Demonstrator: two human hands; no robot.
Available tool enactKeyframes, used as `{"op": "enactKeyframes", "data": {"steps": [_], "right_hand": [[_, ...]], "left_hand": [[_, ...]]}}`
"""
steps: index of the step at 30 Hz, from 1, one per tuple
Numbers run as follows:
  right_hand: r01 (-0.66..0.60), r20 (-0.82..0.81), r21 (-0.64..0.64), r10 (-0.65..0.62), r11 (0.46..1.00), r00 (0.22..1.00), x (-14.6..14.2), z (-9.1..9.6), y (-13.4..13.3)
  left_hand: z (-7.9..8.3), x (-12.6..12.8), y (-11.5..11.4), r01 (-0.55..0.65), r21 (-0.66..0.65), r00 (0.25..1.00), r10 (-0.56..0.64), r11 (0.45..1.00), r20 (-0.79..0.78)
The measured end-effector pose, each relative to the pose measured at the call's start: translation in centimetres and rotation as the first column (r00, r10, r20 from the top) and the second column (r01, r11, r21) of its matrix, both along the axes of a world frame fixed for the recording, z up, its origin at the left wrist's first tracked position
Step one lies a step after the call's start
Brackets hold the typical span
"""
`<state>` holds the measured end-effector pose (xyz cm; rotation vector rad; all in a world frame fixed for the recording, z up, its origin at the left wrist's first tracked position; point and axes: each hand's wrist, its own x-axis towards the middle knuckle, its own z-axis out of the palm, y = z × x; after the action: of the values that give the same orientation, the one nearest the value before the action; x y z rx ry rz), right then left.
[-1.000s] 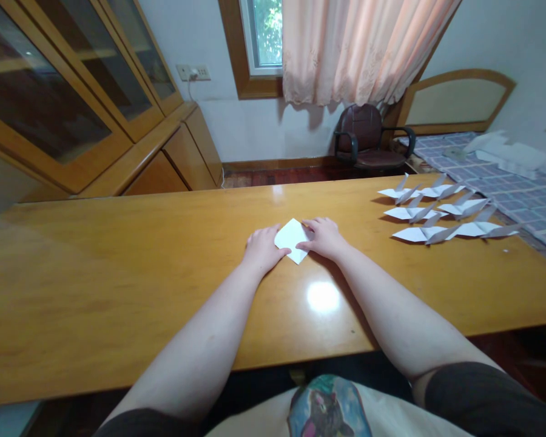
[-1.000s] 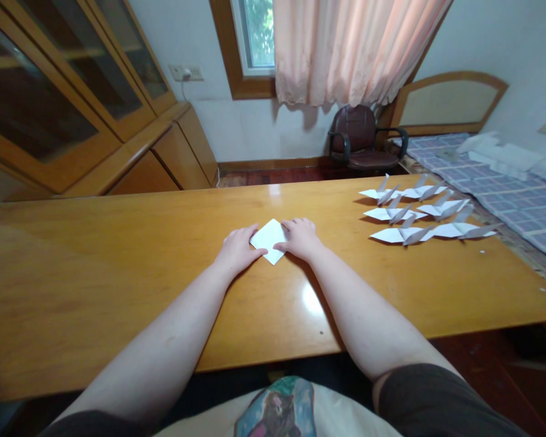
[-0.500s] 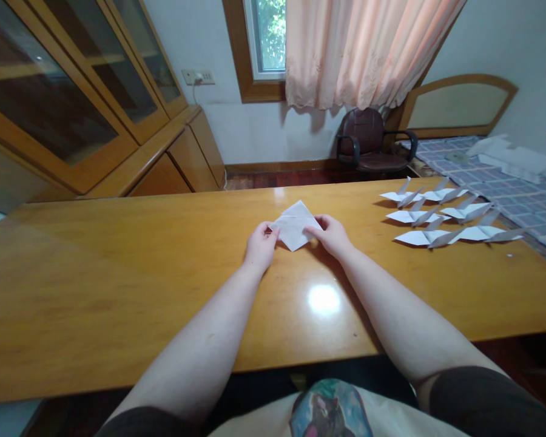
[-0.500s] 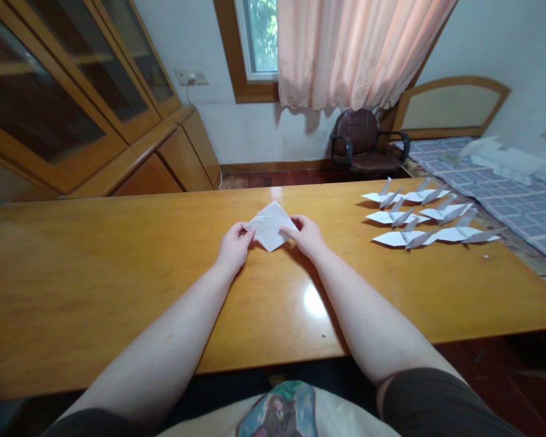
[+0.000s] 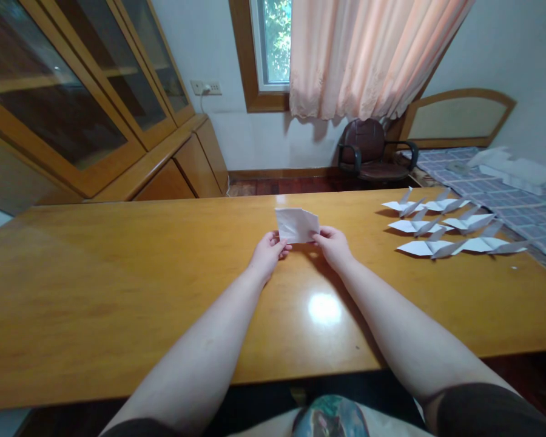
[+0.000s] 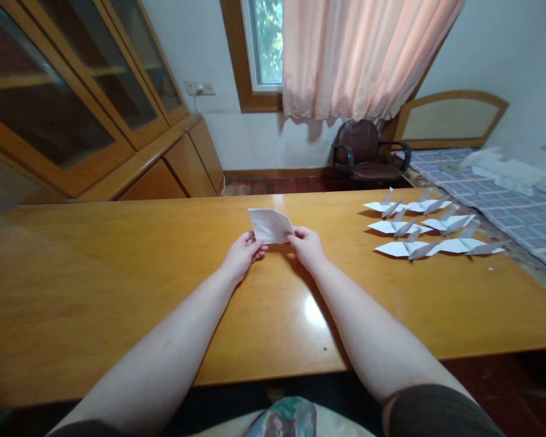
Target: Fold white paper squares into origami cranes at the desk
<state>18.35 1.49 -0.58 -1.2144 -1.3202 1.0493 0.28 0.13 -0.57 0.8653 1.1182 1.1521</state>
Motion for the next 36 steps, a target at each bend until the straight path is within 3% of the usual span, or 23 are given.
{"op": "enactKeyframes", "data": {"steps": [2, 4, 7, 10, 12, 15, 18, 21, 25, 28, 32, 36], "right_hand": [[0.096, 0.152, 0.157, -0.120, 0.983, 0.981, 0.5, -0.2, 0.1], [0.051, 0.332, 0.289, -0.150, 0.956, 0.931, 0.9, -0.3, 0.1], [-0.225, 0.588, 0.286, 0.015, 0.931, 0.809, 1.1, -0.3, -0.2], [-0.478, 0.724, 0.187, 0.209, 0.858, 0.658, 0.8, 0.0, -0.4], [-0.585, 0.757, 0.133, 0.299, 0.800, 0.581, 0.6, 0.4, -0.6], [-0.643, 0.763, 0.089, 0.363, 0.761, 0.535, 0.4, 1.1, -0.8], [-0.616, 0.773, 0.054, 0.358, 0.786, 0.523, 0.1, 1.4, -1.0], [-0.576, 0.777, 0.026, 0.345, 0.817, 0.526, -0.1, 1.1, -1.0], [-0.520, 0.784, 0.123, 0.239, 0.845, 0.573, 0.0, 0.6, -0.6], [-0.461, 0.797, 0.156, 0.165, 0.874, 0.582, 0.4, 0.4, -0.4], [-0.450, 0.789, 0.066, 0.229, 0.891, 0.569, 0.6, 0.3, -0.4], [-0.463, 0.750, 0.056, 0.269, 0.885, 0.605, 0.2, 0.4, -0.5]], "left_hand": [[0.2, 0.2, 0.0, -0.013, -0.041, 0.999, 0.015, 0.999, 0.042], [0.3, 0.3, 0.0, 0.033, -0.046, 0.994, -0.028, 0.998, 0.101], [-0.1, 0.2, 0.3, 0.076, 0.039, 0.993, -0.079, 0.996, 0.086], [-0.8, -0.4, 0.8, 0.016, 0.128, 0.977, 0.012, 0.992, -0.213], [-1.1, -1.0, 1.0, 0.023, 0.175, 0.861, 0.070, 0.984, -0.504], [-0.8, -1.9, 1.0, 0.135, 0.235, 0.574, 0.117, 0.963, -0.810], [-0.2, -2.4, 0.7, 0.207, 0.232, 0.325, 0.157, 0.950, -0.932], [0.3, -2.5, 0.4, 0.255, 0.191, 0.188, 0.145, 0.948, -0.971], [0.7, -2.3, 0.3, 0.393, 0.111, 0.140, 0.060, 0.913, -0.988], [0.7, -2.1, 0.2, 0.460, 0.094, 0.158, 0.022, 0.883, -0.987], [0.6, -1.9, 0.0, 0.524, 0.092, 0.204, -0.020, 0.847, -0.979], [0.7, -1.8, -0.3, 0.547, 0.086, 0.238, -0.057, 0.832, -0.970]]}}
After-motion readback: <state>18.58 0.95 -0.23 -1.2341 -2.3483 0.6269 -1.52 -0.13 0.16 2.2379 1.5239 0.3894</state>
